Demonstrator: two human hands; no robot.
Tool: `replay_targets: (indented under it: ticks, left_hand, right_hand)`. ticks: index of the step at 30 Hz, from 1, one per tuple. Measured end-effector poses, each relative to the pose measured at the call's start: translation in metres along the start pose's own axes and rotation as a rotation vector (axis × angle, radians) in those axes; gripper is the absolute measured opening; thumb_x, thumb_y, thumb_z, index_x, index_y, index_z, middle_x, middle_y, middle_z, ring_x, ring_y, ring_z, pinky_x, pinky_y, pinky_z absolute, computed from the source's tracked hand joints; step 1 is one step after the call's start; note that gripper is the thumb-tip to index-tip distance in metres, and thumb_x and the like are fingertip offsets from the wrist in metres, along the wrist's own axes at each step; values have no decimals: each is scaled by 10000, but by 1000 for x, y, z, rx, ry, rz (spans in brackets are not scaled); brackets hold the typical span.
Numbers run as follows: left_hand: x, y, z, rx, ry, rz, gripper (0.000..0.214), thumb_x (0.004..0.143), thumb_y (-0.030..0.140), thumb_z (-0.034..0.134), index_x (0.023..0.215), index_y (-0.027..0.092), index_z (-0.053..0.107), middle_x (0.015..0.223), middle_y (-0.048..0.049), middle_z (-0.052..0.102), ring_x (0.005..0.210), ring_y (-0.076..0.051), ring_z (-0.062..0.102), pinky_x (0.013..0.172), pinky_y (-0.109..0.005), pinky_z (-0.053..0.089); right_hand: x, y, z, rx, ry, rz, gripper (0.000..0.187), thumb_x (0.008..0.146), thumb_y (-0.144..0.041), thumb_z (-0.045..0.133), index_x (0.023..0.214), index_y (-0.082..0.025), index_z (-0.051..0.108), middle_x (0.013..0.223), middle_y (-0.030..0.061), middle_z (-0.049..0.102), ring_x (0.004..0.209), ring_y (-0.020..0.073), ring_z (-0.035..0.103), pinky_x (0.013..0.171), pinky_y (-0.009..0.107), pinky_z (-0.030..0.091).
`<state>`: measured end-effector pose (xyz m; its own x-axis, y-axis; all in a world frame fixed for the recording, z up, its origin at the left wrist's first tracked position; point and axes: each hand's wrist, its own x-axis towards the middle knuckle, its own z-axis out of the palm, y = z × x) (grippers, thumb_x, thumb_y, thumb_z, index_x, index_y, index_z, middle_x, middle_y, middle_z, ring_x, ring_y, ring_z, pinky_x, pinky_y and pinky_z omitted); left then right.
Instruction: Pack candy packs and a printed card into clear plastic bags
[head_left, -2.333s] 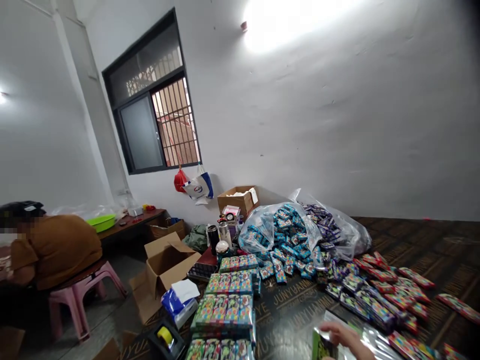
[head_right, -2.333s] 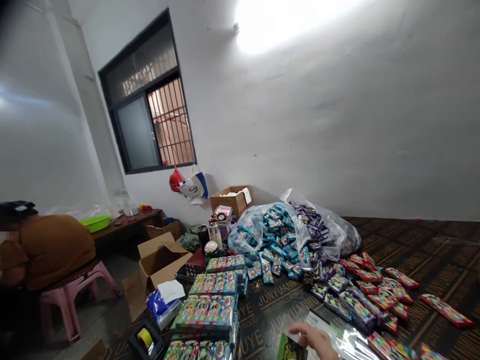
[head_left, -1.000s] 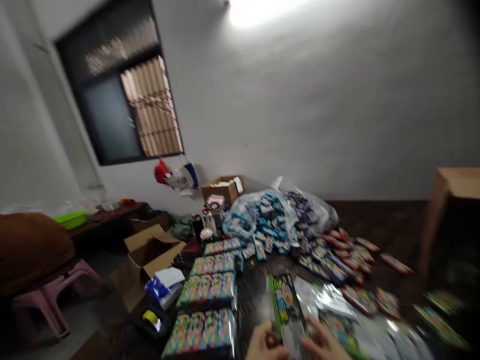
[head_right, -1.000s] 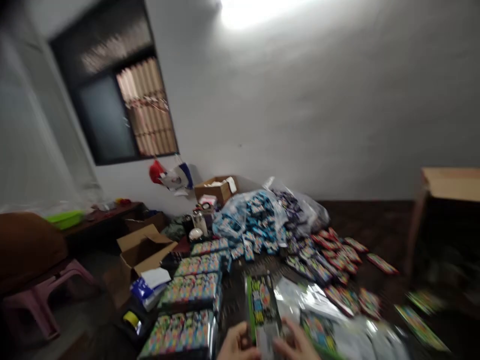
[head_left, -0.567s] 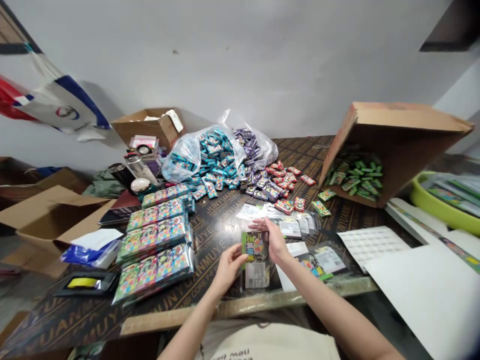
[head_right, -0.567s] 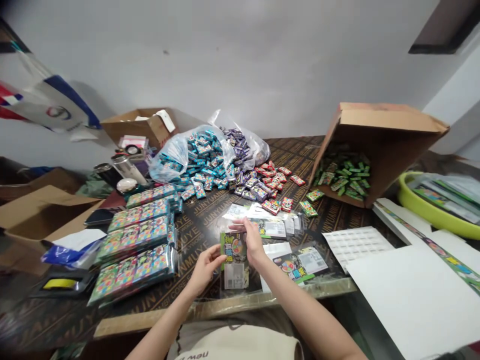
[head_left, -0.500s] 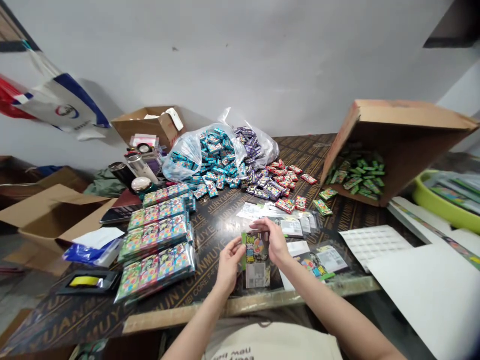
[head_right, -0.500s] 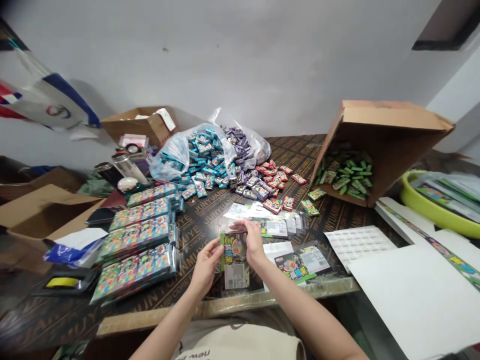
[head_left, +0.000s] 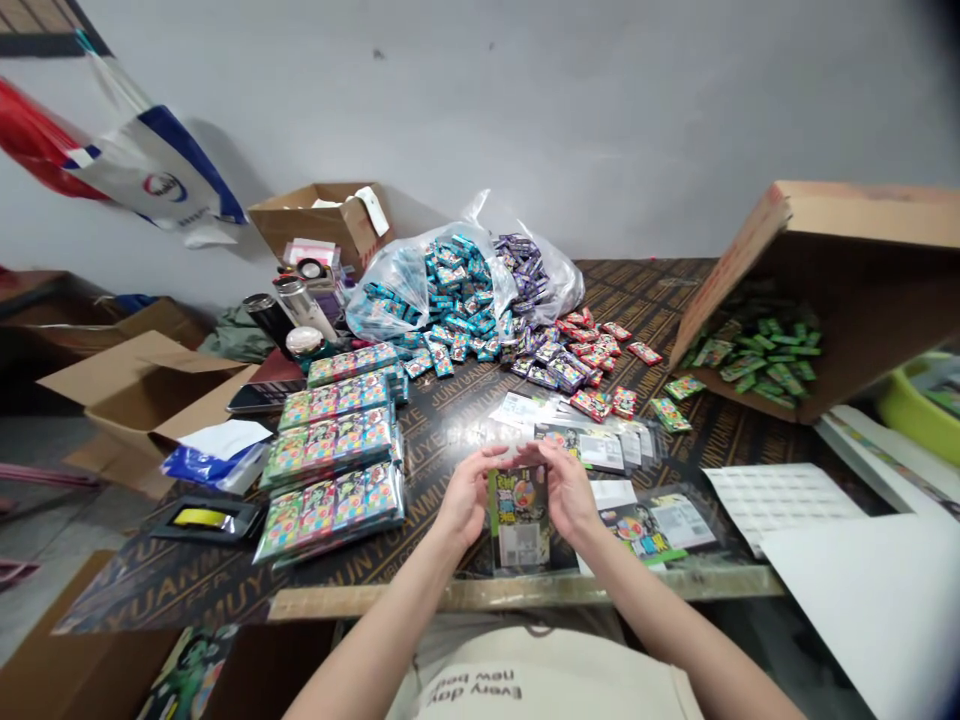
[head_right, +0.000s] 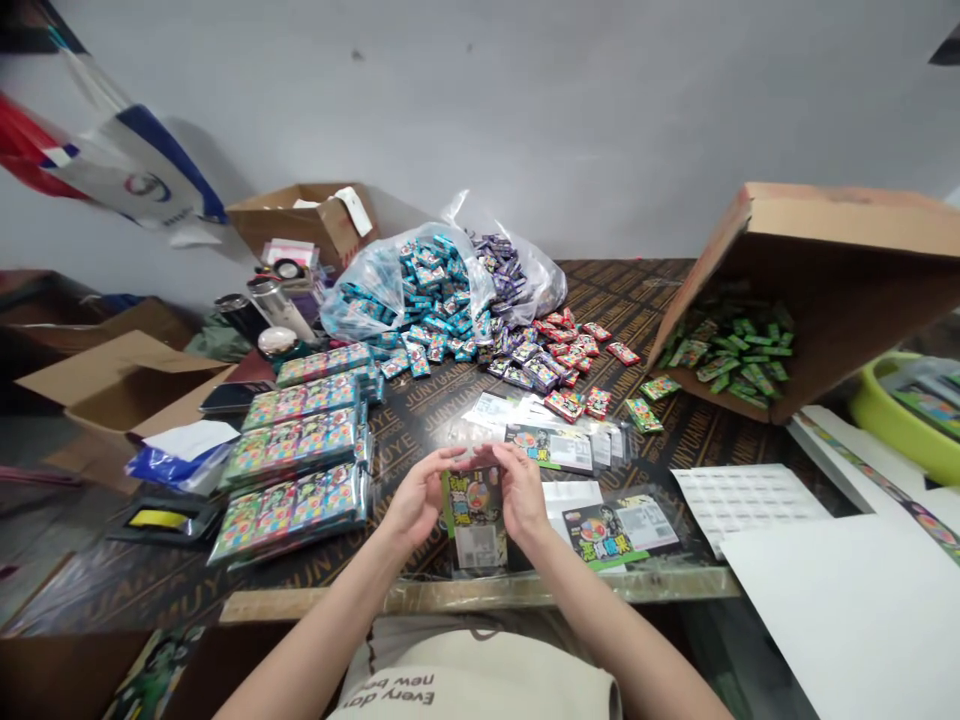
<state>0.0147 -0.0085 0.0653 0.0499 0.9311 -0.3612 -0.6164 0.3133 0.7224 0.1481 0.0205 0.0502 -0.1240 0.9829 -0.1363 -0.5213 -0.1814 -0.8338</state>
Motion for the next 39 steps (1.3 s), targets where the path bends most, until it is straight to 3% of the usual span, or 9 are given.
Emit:
replay_targets:
  ticks: [3, 10, 19, 23, 27, 32, 35, 37, 39]
  left_hand:
    - [-4, 2, 1, 118, 4, 83, 314, 643, 194, 625, 954, 154, 628, 861, -74, 684, 801, -191, 623, 720, -316, 469]
    - [-20, 18, 7, 833, -16, 587, 97, 620, 262, 699, 703, 215, 718, 815, -70, 700, 792, -226, 620, 805, -354, 453]
    - [-3, 31, 8, 865, -45, 354, 159, 587, 256, 714, 695, 140, 706, 652, -61, 691, 580, -176, 606, 595, -273, 465]
    - [-11, 32, 14, 987, -48, 458, 69, 622, 202, 653, 632, 151, 700, 603, -45, 670, 570, -168, 593, 567, -254, 446]
    - [-22, 30, 14, 1144, -152, 659, 87, 656, 187, 618, 676, 190, 703, 756, -56, 685, 692, -178, 615, 673, -272, 456]
    - [-21, 25, 6, 1126, -167, 645, 61, 672, 220, 644, 645, 206, 697, 775, -70, 693, 712, -191, 632, 678, -281, 470]
    - [-19, 21, 2, 1046, -124, 598, 48, 666, 214, 654, 645, 197, 693, 770, -75, 697, 725, -207, 638, 680, -299, 486]
    - [-21, 21, -2, 1001, -71, 590, 47, 666, 205, 653, 639, 193, 690, 772, -74, 699, 725, -208, 641, 686, -306, 494]
    - [-23, 24, -6, 956, -10, 583, 43, 665, 204, 655, 644, 186, 689, 778, -73, 700, 733, -208, 645, 695, -308, 501]
  right_hand:
    - [4, -8, -4, -127, -35, 3, 159, 657, -286, 656, 773, -178, 649, 737, 34, 694, 716, 200, 650, 743, 342, 486]
    - [9, -34, -28, -544, -263, -168, 132, 666, -302, 670, 742, -198, 702, 736, 32, 693, 687, 180, 626, 679, 315, 501]
    - [6, -46, -23, -541, -318, -107, 131, 621, -280, 702, 691, -169, 701, 621, 10, 661, 539, 122, 580, 556, 243, 478]
    - [8, -47, -25, -562, -350, -125, 161, 635, -318, 689, 662, -159, 690, 581, 5, 645, 515, 116, 569, 524, 237, 466]
    - [1, -45, -29, -587, -356, -126, 150, 670, -302, 666, 733, -172, 706, 634, 21, 669, 545, 138, 593, 561, 269, 485]
    - [-11, -38, -35, -616, -279, -328, 75, 678, -216, 664, 736, -221, 712, 859, 50, 693, 859, 197, 624, 847, 349, 457]
    - [-19, -27, -44, -570, -244, -279, 242, 667, -203, 673, 907, -237, 679, 1007, 48, 654, 943, 196, 591, 903, 363, 421]
    - [-26, -14, -52, -539, -240, -162, 479, 607, -197, 714, 1069, -256, 601, 1099, 41, 608, 948, 195, 578, 888, 363, 429]
    - [-32, 0, -57, -548, -290, -40, 557, 579, -196, 725, 1111, -251, 567, 1044, 37, 621, 870, 190, 587, 823, 348, 461]
